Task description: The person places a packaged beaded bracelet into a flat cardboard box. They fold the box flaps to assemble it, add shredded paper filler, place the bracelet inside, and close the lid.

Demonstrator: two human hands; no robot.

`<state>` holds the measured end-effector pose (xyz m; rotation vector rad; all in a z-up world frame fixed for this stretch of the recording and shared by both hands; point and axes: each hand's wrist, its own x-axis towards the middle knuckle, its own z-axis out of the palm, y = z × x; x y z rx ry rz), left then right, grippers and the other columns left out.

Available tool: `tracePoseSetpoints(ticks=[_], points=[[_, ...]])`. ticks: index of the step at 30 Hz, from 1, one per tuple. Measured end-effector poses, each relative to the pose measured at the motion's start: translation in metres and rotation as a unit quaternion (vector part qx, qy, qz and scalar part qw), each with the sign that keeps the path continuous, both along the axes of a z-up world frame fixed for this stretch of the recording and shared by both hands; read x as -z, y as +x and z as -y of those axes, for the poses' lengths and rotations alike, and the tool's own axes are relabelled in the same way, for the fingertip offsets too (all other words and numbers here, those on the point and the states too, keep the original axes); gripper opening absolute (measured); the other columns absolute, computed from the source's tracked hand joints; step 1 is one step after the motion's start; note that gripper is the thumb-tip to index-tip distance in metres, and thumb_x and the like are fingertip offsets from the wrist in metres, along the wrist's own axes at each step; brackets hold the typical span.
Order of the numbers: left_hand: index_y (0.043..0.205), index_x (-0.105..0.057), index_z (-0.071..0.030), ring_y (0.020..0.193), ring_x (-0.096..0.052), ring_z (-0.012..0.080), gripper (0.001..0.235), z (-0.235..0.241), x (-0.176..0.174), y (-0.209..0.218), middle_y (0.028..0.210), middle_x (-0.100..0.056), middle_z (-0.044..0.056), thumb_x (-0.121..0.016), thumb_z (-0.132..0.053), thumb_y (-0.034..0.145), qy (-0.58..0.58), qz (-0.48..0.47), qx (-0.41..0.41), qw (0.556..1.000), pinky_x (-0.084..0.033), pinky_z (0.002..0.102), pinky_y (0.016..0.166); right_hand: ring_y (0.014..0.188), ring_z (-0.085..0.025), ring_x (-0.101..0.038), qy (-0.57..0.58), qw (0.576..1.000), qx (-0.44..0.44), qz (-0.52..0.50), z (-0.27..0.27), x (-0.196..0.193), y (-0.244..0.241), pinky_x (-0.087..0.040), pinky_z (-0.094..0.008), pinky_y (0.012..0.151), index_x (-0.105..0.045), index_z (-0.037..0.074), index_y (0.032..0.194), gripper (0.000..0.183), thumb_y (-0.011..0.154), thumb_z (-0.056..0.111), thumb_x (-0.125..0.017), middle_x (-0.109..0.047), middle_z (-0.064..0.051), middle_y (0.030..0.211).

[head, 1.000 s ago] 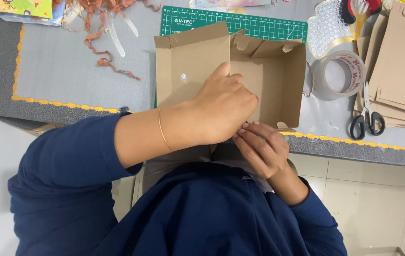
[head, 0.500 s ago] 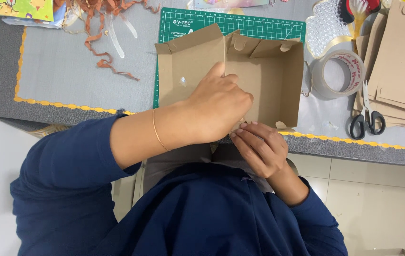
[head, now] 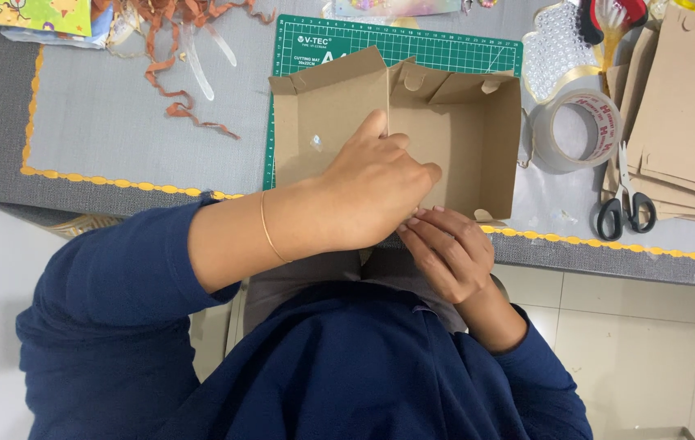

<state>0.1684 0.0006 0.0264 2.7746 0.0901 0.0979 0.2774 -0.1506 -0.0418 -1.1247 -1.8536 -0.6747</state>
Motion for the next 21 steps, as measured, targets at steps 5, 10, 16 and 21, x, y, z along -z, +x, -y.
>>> tracePoseSetpoints(ticks=[5, 10, 16, 21], points=[[0.088, -0.072, -0.005, 0.074, -0.062, 0.033, 0.008, -0.001, -0.013, -0.007, 0.063, -0.069, 0.014, -0.075, -0.011, 0.083, -0.026, -0.002, 0.031, 0.999, -0.029, 0.046, 0.079, 0.083, -0.036, -0.075, 0.015, 0.998, 0.017, -0.054, -0.001, 0.003, -0.002, -0.066, -0.044, 0.07, -0.08, 0.004, 0.081, 0.011, 0.088, -0.003, -0.077, -0.074, -0.017, 0.093], [0.1, -0.069, -0.003, 0.081, -0.061, 0.0343, 0.017, -0.001, -0.021, -0.022, 0.071, -0.072, 0.016, -0.073, -0.011, 0.086, -0.058, -0.011, 0.03, 0.998, -0.029, 0.047, 0.085, 0.088, -0.04, -0.075, -0.001, 0.994, 0.036, -0.103, 0.0, -0.002, -0.008, -0.064, -0.044, 0.07, -0.078, 0.004, 0.081, 0.011, 0.086, -0.006, -0.08, -0.071, -0.019, 0.098], [0.108, -0.066, -0.011, 0.098, -0.057, 0.0285, 0.032, 0.022, -0.024, -0.051, 0.09, -0.071, 0.004, -0.074, -0.031, 0.084, 0.052, 0.053, -0.017, 0.997, -0.035, 0.049, 0.097, 0.089, -0.032, -0.072, -0.111, 0.983, 0.07, -0.129, 0.011, -0.012, -0.01, -0.059, -0.04, 0.078, -0.075, 0.002, 0.09, 0.01, 0.096, -0.005, -0.072, -0.067, -0.023, 0.109], [0.117, -0.061, -0.011, 0.107, -0.055, 0.0266, 0.051, 0.052, -0.023, -0.063, 0.107, -0.061, 0.004, -0.078, -0.043, 0.081, 0.158, 0.077, -0.119, 0.977, -0.037, 0.045, 0.101, 0.088, -0.035, -0.071, -0.177, 0.975, 0.029, -0.129, 0.009, -0.021, -0.003, -0.058, -0.041, 0.077, -0.06, -0.004, 0.108, 0.017, 0.097, -0.01, -0.072, -0.069, -0.025, 0.108]])
